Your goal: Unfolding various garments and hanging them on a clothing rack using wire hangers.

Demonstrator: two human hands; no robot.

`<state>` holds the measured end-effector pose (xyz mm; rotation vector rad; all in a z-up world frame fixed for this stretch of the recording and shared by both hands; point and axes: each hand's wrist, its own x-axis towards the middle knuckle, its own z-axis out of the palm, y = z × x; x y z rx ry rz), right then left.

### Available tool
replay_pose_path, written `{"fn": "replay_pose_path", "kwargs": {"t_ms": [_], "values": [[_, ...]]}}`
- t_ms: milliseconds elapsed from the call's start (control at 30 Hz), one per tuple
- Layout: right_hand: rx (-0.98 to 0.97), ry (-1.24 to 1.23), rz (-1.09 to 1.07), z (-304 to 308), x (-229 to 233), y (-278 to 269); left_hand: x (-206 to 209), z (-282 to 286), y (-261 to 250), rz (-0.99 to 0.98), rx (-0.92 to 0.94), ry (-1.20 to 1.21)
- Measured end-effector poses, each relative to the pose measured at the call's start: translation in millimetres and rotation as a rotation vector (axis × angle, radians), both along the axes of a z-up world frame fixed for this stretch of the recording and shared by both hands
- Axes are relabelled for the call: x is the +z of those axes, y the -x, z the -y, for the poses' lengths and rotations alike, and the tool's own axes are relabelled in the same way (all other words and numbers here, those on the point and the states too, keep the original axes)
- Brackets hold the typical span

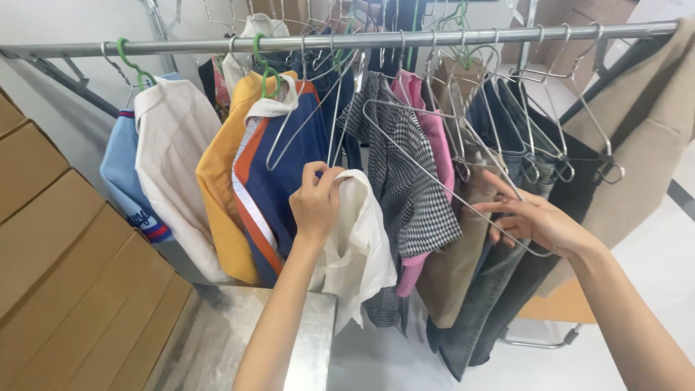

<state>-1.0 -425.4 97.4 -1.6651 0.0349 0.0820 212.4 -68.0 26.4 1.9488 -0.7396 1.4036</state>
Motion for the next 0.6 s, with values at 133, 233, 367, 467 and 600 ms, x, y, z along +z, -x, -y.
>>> {"fn": "replay_pose_path", "kwargs": {"t_ms": [133,233,367,467,600], "values": [[0.131,-0.007,0.112,40,-3,49,-1,22,8,-0.077,0.109,-0.037],[0.129,-0.019,0.034,63,-3,84,10,31,11,-0.326,0.121,-0.043],[0.255,-0.016,0.079,89,-8,134,20,36,9,-0.571,0.138,-0.072],[0.289,0.047,0.073,99,-4,170,31,43,22,-0.663,0.125,-0.061],[0.302,0.025,0.049,106,-4,198,39,53,49,-0.68,0.104,-0.11]]}}
